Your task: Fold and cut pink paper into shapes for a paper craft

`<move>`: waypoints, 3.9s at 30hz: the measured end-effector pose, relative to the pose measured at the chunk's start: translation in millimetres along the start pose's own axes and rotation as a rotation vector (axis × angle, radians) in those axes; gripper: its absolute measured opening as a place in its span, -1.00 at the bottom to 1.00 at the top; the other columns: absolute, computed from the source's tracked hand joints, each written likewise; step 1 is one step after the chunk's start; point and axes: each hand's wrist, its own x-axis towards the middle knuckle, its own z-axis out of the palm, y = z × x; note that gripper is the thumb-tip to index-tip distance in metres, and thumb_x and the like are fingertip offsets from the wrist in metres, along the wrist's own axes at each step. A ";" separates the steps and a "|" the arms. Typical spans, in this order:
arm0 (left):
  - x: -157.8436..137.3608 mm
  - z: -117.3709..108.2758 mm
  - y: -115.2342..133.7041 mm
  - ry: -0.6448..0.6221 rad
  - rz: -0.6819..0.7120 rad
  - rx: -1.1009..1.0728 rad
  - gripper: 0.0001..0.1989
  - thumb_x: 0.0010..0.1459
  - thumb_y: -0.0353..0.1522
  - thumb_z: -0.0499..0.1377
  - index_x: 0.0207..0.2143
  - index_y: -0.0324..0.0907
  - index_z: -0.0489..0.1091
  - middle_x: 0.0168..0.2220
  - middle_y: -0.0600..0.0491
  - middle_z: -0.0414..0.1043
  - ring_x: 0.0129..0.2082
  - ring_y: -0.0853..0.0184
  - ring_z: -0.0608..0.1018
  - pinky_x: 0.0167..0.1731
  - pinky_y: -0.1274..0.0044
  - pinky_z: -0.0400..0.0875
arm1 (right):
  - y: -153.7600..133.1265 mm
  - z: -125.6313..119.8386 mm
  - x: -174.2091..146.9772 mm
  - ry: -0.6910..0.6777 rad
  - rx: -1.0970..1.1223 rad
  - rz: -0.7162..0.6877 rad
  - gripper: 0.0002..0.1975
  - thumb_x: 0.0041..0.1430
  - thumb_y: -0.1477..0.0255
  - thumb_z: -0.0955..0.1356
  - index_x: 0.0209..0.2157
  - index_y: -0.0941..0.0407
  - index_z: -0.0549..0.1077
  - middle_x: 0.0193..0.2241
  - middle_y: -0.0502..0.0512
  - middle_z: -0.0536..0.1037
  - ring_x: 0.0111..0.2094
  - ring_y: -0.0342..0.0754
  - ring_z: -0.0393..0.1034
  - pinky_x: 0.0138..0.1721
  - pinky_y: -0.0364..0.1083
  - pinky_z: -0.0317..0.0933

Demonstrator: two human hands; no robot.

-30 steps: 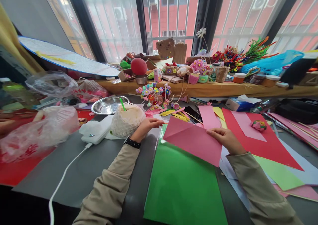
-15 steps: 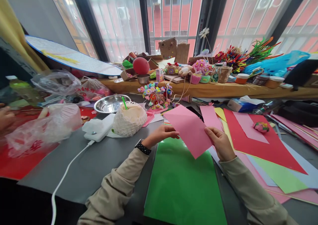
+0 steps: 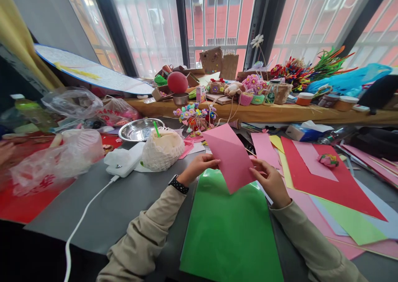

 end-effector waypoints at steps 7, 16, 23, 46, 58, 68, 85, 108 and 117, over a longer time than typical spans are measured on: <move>-1.9 1.7 1.0 -0.068 0.075 -0.128 -0.73 -0.09 -0.30 0.18 -0.34 -0.31 0.39 -0.41 0.01 0.39 -0.41 0.41 0.41 -0.31 0.54 0.26 | 0.9 12.5 -4.6 -0.138 0.179 0.140 -0.65 -0.06 0.24 0.28 -0.24 0.15 0.32 -0.27 0.14 0.45 -0.26 -0.03 0.34 -0.35 -0.10 0.25; 4.5 -6.8 -8.7 -0.015 -0.143 -0.291 -0.70 -0.17 -0.30 0.24 -0.36 -0.31 0.40 -0.38 -0.01 0.41 -0.39 0.40 0.44 -0.23 0.49 0.23 | 12.5 12.2 0.0 -0.131 0.416 0.249 -0.69 -0.16 0.26 0.35 -0.36 0.12 0.31 -0.36 0.06 0.46 -0.32 -0.07 0.35 -0.31 -0.12 0.24; 4.5 -5.2 -9.9 0.023 -0.135 -0.275 -0.72 -0.18 -0.29 0.24 -0.40 -0.30 0.42 -0.42 0.01 0.43 -0.43 0.43 0.43 -0.27 0.53 0.23 | 11.0 10.2 0.6 -0.034 0.273 0.128 -0.58 -0.13 0.25 0.34 -0.22 0.12 0.24 -0.26 0.15 0.40 -0.28 -0.03 0.32 -0.27 -0.03 0.22; 1.6 9.2 -6.9 -0.139 0.007 -0.246 -0.67 -0.16 -0.27 0.23 -0.36 -0.33 0.39 -0.46 0.00 0.38 -0.44 0.40 0.40 -0.33 0.52 0.23 | -11.9 29.4 -14.5 -0.505 0.734 0.152 -0.39 -0.15 0.03 0.26 -0.05 0.00 0.17 -0.09 0.18 0.30 -0.08 0.08 0.20 -0.19 0.06 0.15; -0.1 17.5 -5.3 -0.198 0.003 -0.208 -0.73 -0.20 -0.30 0.25 -0.42 -0.30 0.41 -0.45 0.03 0.38 -0.44 0.41 0.38 -0.37 0.57 0.22 | -18.4 37.0 -20.3 -0.515 0.932 0.316 -0.33 -0.16 -0.07 0.18 -0.10 0.10 0.29 -0.06 0.16 0.32 -0.01 0.08 0.13 -0.02 0.02 0.01; -15.2 1.5 7.5 -0.175 -0.009 -0.365 -0.67 -0.35 -0.26 0.30 -0.48 -0.28 0.43 -0.51 0.06 0.38 -0.50 0.42 0.37 -0.44 0.61 0.19 | -35.4 17.3 -13.0 -0.326 0.820 0.325 -0.62 -0.01 0.16 0.20 -0.20 0.04 0.36 -0.19 0.03 0.43 -0.11 0.06 0.24 -0.18 -0.01 0.19; -35.9 -38.4 21.5 -0.091 -0.059 -0.126 -0.84 -0.23 -0.36 0.19 -0.51 -0.26 0.41 -0.49 0.04 0.40 -0.44 0.34 0.38 -0.42 0.58 0.18 | -27.9 -33.6 -3.9 -0.080 0.408 0.279 -0.74 -0.10 0.30 0.34 -0.34 0.14 0.44 -0.46 0.06 0.49 -0.41 -0.06 0.35 -0.41 -0.13 0.24; -41.0 -27.6 28.3 -0.258 -0.183 -0.028 -0.88 -0.21 -0.41 0.18 -0.51 -0.24 0.43 -0.51 0.11 0.40 -0.50 0.42 0.36 -0.49 0.65 0.20 | -54.5 -46.2 -9.9 -0.057 0.332 0.434 -0.80 -0.10 0.28 0.28 -0.56 0.14 0.34 -0.63 0.02 0.38 -0.62 -0.11 0.25 -0.67 -0.16 0.15; -27.6 -22.4 76.2 0.016 0.131 0.385 -0.60 -0.05 -0.26 0.11 -0.13 -0.22 0.25 -0.25 -0.01 0.36 -0.29 0.32 0.40 -0.32 0.53 0.28 | -50.9 -46.4 -5.5 0.047 0.067 -0.018 -0.77 -0.04 0.23 0.27 -0.54 0.10 0.34 -0.57 0.00 0.37 -0.50 -0.11 0.25 -0.54 -0.16 0.14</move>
